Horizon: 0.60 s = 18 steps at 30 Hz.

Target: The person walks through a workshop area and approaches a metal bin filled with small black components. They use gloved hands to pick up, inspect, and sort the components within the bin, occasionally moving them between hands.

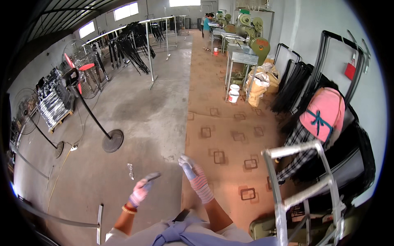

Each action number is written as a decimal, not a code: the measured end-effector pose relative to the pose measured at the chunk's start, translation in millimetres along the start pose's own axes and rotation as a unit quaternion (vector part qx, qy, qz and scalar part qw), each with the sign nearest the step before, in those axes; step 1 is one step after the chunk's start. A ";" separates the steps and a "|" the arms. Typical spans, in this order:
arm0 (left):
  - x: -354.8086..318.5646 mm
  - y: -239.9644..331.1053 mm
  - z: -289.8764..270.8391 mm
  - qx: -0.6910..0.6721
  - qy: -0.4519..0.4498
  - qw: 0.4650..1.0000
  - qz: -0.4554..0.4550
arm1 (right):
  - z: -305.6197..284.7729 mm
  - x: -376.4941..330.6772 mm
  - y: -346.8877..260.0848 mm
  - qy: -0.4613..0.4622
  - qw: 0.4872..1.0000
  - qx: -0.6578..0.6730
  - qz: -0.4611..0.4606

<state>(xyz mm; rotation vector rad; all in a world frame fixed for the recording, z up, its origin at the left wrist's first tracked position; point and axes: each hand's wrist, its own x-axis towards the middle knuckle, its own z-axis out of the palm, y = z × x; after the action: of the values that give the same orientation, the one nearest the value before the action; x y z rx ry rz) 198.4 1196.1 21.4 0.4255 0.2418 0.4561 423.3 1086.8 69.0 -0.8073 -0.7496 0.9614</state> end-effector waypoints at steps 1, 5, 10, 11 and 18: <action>8.9 18.2 13.9 0.164 -0.026 0.979 0.121 | -4.6 37.6 -13.8 -0.010 1.000 -0.016 -0.005; 52.6 93.3 -4.3 0.117 0.190 0.941 0.255 | -25.1 186.2 -63.5 -0.026 0.984 -0.140 -0.104; 178.9 212.4 -45.8 0.472 0.279 0.700 0.458 | -40.4 400.9 -129.8 -0.061 0.820 -0.415 -0.389; 211.5 245.8 -46.9 0.501 0.274 0.675 0.467 | -38.3 442.2 -139.5 -0.050 0.810 -0.395 -0.430; 551.9 431.0 149.0 0.610 0.035 0.375 0.697 | -57.7 620.3 -260.5 -0.025 0.570 -0.676 -0.466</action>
<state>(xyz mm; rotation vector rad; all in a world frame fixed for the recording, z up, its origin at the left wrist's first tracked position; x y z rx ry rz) 565.8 1756.1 274.1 2.1988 0.2069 2.0411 811.8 1545.2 377.2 -1.3924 -1.7487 -0.8178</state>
